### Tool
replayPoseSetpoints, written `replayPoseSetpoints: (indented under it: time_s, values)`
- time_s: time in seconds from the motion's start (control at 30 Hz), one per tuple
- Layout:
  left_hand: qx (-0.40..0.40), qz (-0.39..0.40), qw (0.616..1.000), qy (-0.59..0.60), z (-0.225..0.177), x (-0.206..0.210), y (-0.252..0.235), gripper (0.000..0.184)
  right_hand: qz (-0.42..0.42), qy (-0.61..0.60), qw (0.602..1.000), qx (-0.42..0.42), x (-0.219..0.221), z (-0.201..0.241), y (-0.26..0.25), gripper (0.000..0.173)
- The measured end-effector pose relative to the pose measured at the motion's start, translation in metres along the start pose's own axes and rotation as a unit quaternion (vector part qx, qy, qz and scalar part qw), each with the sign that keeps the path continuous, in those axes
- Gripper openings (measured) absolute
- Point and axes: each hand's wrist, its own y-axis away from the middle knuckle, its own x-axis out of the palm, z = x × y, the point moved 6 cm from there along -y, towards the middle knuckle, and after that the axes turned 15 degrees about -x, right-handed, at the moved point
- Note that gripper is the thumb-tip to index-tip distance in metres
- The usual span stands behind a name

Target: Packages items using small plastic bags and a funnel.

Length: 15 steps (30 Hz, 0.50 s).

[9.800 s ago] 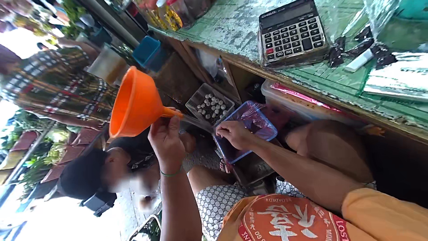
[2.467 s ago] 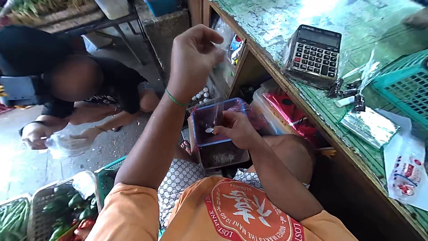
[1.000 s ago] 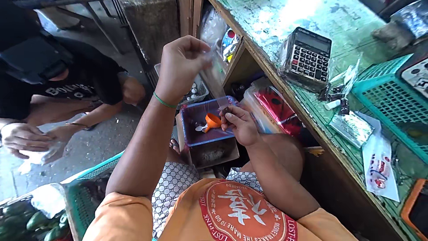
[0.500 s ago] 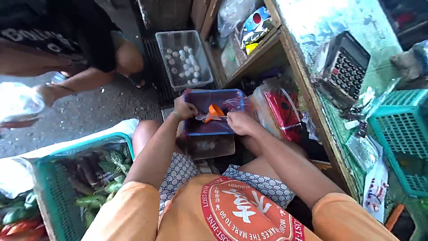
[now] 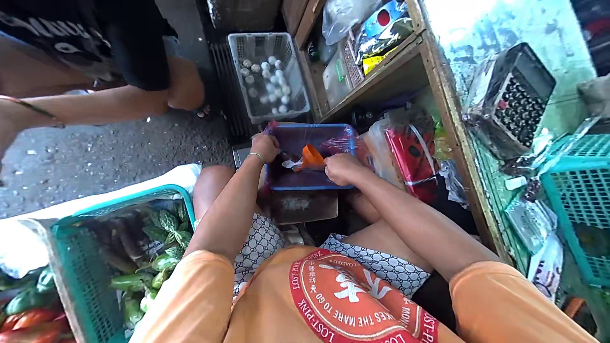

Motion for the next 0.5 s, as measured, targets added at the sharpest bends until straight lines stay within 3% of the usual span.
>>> replayPoseSetpoints:
  time_s: [0.13,0.5]
  values:
    - [0.022,-0.013,1.0,-0.003,-0.006,0.01,-0.004,0.018,-0.006,-0.023,1.0,-0.006,0.011,-0.008,0.007,0.028]
    - [-0.026,0.002,1.0,-0.016,0.0,0.012,0.015,0.022,-0.04,-0.062,0.997,-0.01,0.018,-0.011,0.022,0.029]
